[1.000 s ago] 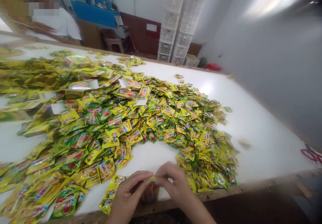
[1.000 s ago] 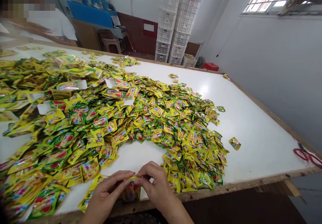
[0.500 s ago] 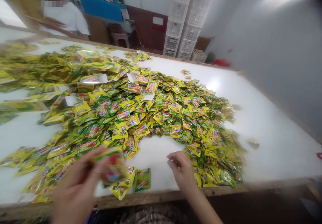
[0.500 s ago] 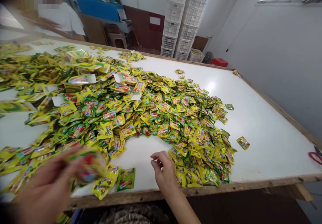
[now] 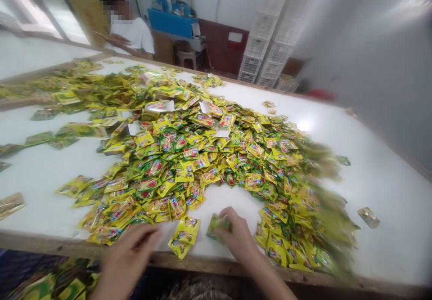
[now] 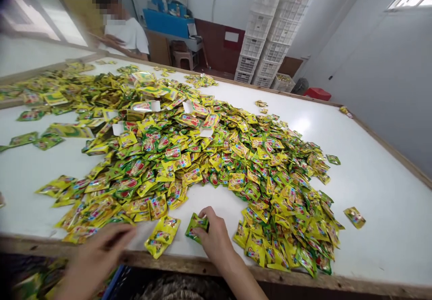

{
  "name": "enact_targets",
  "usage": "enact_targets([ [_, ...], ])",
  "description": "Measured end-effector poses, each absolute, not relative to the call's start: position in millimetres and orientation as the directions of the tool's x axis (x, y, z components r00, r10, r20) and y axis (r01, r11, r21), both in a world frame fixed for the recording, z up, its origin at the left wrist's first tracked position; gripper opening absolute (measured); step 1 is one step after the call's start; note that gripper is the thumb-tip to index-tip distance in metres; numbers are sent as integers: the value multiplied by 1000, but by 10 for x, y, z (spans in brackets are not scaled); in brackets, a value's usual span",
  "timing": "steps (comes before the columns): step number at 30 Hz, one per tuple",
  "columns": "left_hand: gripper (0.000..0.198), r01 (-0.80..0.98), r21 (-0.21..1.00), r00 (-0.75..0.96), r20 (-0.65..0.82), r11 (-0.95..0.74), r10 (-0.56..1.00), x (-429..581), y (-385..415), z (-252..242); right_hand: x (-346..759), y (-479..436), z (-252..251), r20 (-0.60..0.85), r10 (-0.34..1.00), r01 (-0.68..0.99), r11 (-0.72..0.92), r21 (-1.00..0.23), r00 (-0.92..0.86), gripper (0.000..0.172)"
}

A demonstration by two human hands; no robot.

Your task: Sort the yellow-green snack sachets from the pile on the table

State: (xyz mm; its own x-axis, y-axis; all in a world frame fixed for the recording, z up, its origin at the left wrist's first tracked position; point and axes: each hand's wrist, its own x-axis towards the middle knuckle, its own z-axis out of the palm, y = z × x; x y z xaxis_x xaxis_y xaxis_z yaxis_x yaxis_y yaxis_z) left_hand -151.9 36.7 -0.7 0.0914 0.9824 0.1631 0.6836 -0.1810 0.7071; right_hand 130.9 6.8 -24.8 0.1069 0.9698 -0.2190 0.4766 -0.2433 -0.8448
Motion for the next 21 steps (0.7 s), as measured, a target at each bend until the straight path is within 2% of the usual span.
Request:
enact_targets([
  [2,26,709,624,304,151,-329,941,-1113,440,-215,1392,72,-284,-252,958,387,-285,-877,136,30],
  [4,41,686,556,479,143,-470,866,-740,470,-361,1467,46,-319,-288,947,301,-319,-899,143,32],
  [6,54,609,545,598,161,-576,785,-507,479,-442,1556,-11,-345,-315,942,206,-332,-920,111,31],
  [8,49,510,565,676,201,-648,709,-424,504,-480,1674,-89,-358,-286,957,134,-289,-948,41,37],
  [10,34,490,588,661,231,-644,714,-427,549,-495,1815,-160,-352,-210,978,140,-210,-968,10,52],
  [11,28,524,592,613,237,-613,754,-438,574,-497,1884,-182,-337,-167,986,186,-169,-968,29,53],
  [12,25,581,586,546,234,-565,804,-447,598,-495,1945,-189,-311,-121,991,258,-133,-957,64,47],
  [14,30,713,542,405,201,-445,892,-445,630,-475,2018,-143,-219,-21,989,426,-81,-901,144,23],
  [16,35,799,488,330,134,-352,935,-417,644,-434,2004,-16,-80,53,992,542,-19,-840,117,12],
  [19,20,811,519,315,-2,-268,949,-357,648,-350,1836,274,123,31,982,614,142,-776,-188,15],
  [21,11,786,568,330,-53,-243,943,-332,658,-301,1682,474,187,-42,913,674,269,-688,-407,13],
])
